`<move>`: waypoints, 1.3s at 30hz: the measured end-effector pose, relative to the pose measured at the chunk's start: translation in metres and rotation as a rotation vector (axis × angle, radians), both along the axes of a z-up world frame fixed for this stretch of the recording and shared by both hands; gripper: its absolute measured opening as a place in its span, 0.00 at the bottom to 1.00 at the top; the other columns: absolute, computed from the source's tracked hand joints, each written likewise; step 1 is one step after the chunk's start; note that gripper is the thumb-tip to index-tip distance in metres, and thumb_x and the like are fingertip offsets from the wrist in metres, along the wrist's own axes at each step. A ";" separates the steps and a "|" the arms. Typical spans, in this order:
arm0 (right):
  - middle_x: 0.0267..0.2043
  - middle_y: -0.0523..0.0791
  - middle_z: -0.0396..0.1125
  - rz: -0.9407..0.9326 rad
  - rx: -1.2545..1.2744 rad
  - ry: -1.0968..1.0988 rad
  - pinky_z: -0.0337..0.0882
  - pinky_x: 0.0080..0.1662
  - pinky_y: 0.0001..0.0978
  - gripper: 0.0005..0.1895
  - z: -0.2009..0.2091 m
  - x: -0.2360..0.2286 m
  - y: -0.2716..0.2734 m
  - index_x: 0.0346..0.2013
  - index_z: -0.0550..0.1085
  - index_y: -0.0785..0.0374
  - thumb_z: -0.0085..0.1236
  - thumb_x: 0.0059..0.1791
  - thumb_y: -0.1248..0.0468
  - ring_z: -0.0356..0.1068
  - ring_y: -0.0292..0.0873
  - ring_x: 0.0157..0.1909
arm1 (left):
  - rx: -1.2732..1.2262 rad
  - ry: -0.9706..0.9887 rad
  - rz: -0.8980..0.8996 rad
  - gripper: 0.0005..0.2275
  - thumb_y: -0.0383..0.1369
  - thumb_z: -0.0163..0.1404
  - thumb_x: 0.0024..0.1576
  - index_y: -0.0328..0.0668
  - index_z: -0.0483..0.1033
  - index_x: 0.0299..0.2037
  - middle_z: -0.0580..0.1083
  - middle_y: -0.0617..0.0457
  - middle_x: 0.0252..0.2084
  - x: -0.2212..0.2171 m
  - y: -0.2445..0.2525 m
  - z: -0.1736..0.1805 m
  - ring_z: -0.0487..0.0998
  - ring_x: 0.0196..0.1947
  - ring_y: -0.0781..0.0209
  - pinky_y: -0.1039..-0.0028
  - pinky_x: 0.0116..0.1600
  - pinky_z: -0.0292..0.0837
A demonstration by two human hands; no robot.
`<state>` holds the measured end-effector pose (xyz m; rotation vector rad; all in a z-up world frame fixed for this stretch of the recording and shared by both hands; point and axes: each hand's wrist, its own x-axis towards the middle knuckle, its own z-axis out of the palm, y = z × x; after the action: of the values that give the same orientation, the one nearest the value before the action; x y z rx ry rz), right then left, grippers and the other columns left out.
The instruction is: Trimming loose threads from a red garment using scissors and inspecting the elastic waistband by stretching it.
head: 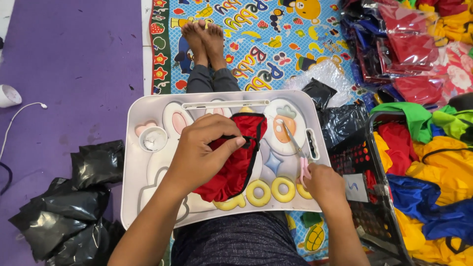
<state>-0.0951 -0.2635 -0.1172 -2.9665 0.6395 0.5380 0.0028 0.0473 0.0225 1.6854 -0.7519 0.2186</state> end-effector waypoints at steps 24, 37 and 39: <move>0.32 0.43 0.72 0.805 0.369 -1.263 0.76 0.35 0.34 0.05 0.079 0.055 0.132 0.37 0.80 0.61 0.67 0.47 0.67 0.75 0.46 0.31 | 0.217 -0.330 0.148 0.04 0.26 0.59 0.56 0.47 0.84 0.37 0.82 0.53 0.32 -0.009 0.018 -0.034 0.80 0.30 0.56 0.73 0.36 0.76; 0.33 0.48 0.71 0.859 0.198 -1.542 0.75 0.37 0.42 0.03 0.084 0.071 0.124 0.33 0.79 0.61 0.66 0.47 0.71 0.72 0.52 0.32 | 0.267 -0.307 0.209 0.09 0.25 0.61 0.51 0.45 0.81 0.41 0.81 0.53 0.33 -0.007 0.021 -0.037 0.81 0.33 0.52 0.68 0.39 0.78; 0.33 0.48 0.69 0.860 0.177 -1.524 0.74 0.35 0.39 0.05 0.085 0.070 0.125 0.36 0.79 0.60 0.64 0.47 0.72 0.71 0.48 0.29 | 0.323 -0.564 0.344 0.08 0.19 0.58 0.50 0.38 0.79 0.39 0.79 0.47 0.39 -0.009 0.016 -0.034 0.81 0.36 0.50 0.67 0.41 0.78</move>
<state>-0.0248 -0.1381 -0.0324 -2.2938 -0.7499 -1.4339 -0.0058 0.0636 -0.0110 2.0866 -0.9380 0.8791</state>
